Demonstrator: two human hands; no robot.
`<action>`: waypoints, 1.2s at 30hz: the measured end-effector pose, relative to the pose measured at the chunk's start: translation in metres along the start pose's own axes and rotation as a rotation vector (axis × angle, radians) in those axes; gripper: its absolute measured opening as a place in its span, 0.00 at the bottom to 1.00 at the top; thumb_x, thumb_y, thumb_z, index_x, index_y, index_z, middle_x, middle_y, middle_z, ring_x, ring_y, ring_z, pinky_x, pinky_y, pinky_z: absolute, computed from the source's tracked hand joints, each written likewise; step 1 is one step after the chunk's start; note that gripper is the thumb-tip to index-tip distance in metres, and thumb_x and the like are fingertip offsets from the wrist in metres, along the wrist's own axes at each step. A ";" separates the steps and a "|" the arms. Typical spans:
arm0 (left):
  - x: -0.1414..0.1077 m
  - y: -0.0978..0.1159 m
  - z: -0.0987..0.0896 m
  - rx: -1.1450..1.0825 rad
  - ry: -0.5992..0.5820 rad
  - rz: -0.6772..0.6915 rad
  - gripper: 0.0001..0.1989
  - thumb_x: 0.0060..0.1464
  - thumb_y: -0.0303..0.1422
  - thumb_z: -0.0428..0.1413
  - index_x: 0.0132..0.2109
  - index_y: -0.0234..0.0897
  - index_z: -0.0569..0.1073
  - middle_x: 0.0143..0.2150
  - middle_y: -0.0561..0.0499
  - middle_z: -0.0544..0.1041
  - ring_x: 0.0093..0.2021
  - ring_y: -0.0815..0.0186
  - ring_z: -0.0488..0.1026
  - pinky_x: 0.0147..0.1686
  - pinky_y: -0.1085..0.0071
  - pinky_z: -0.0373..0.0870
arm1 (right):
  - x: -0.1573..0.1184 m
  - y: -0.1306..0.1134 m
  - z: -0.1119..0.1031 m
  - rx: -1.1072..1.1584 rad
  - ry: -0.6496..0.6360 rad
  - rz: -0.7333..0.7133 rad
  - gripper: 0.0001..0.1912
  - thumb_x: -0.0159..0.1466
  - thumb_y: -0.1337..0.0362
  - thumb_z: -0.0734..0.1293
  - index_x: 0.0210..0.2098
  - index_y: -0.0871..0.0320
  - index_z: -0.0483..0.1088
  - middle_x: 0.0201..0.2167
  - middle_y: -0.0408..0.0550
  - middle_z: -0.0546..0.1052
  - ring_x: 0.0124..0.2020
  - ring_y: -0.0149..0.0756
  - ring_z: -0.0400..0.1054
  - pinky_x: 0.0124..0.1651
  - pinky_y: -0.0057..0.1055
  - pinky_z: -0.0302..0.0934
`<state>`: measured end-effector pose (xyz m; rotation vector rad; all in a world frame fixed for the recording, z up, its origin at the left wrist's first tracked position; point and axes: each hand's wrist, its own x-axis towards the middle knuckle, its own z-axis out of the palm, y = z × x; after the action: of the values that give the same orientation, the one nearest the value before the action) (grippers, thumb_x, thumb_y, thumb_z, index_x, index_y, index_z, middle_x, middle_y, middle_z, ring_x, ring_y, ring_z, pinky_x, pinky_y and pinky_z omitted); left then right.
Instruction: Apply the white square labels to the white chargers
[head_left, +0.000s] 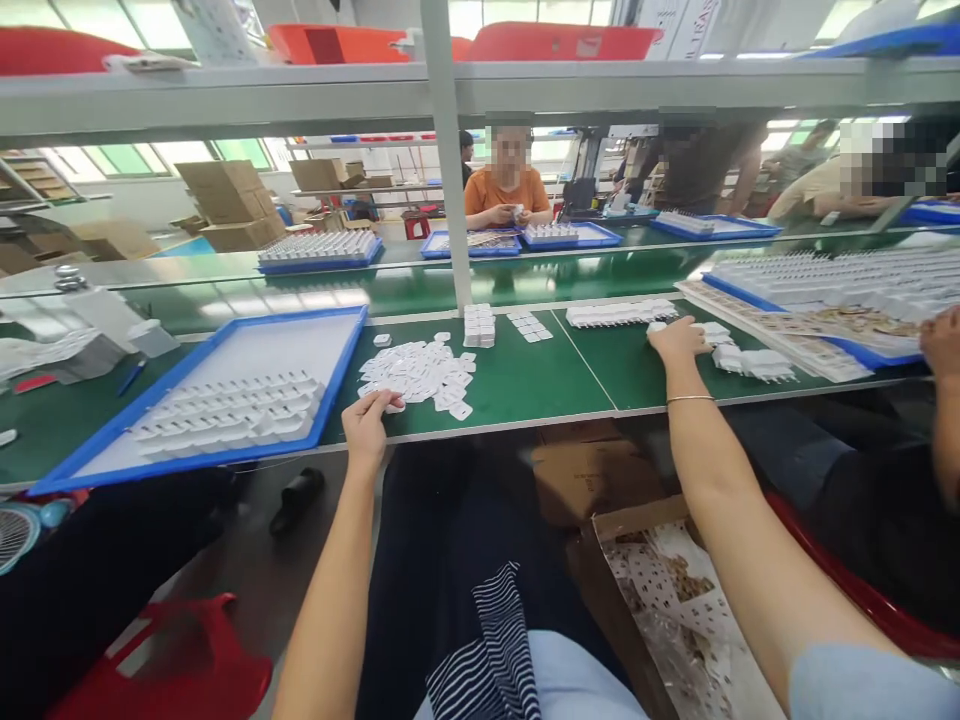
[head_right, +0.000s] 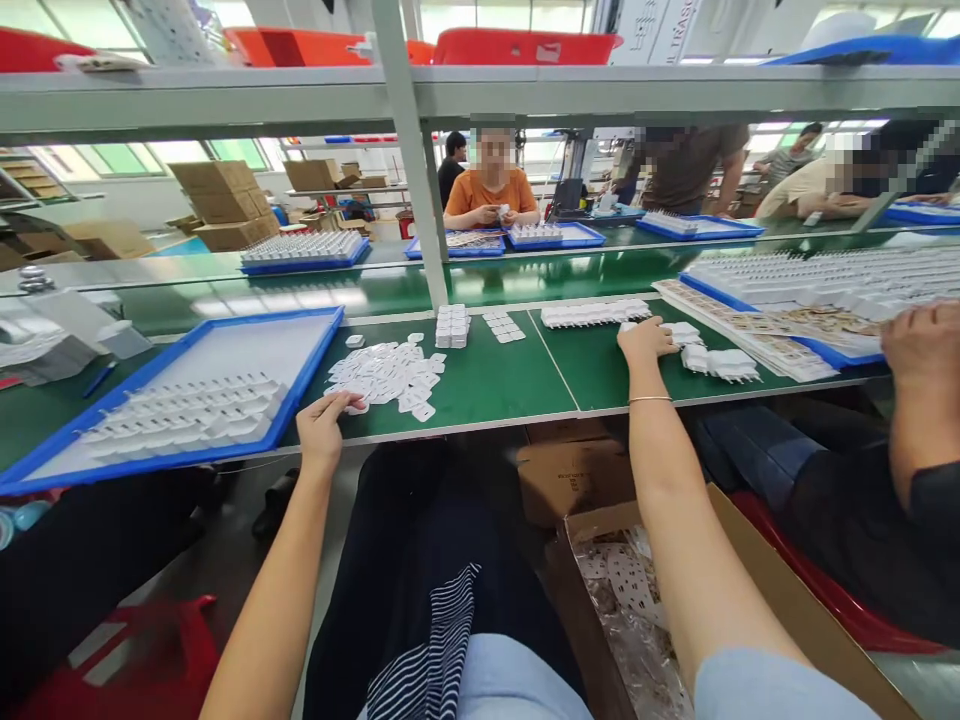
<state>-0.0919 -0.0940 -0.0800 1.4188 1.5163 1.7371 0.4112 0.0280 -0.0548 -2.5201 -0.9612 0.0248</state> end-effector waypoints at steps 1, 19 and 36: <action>-0.001 0.000 0.001 -0.001 -0.007 0.002 0.13 0.50 0.39 0.57 0.25 0.35 0.78 0.28 0.47 0.80 0.39 0.57 0.77 0.50 0.60 0.70 | -0.002 0.001 -0.002 0.031 -0.012 0.022 0.37 0.59 0.63 0.70 0.63 0.73 0.56 0.57 0.87 0.64 0.62 0.69 0.61 0.58 0.60 0.52; -0.052 0.025 0.001 -0.288 -0.054 0.013 0.22 0.60 0.47 0.55 0.53 0.37 0.77 0.48 0.42 0.80 0.51 0.57 0.78 0.55 0.59 0.72 | -0.313 -0.041 0.011 1.126 -0.301 -0.750 0.35 0.54 0.59 0.74 0.59 0.54 0.63 0.59 0.56 0.71 0.59 0.48 0.68 0.60 0.44 0.65; -0.098 0.053 0.024 -0.662 -0.193 -0.432 0.36 0.45 0.24 0.69 0.61 0.46 0.71 0.62 0.44 0.74 0.59 0.56 0.75 0.56 0.66 0.76 | -0.418 -0.060 0.045 1.329 -0.244 -0.745 0.42 0.59 0.66 0.70 0.67 0.34 0.52 0.68 0.45 0.61 0.69 0.53 0.56 0.66 0.63 0.58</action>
<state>-0.0180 -0.1806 -0.0742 0.8174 0.9199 1.5612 0.0489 -0.1813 -0.1284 -0.9081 -1.2958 0.5440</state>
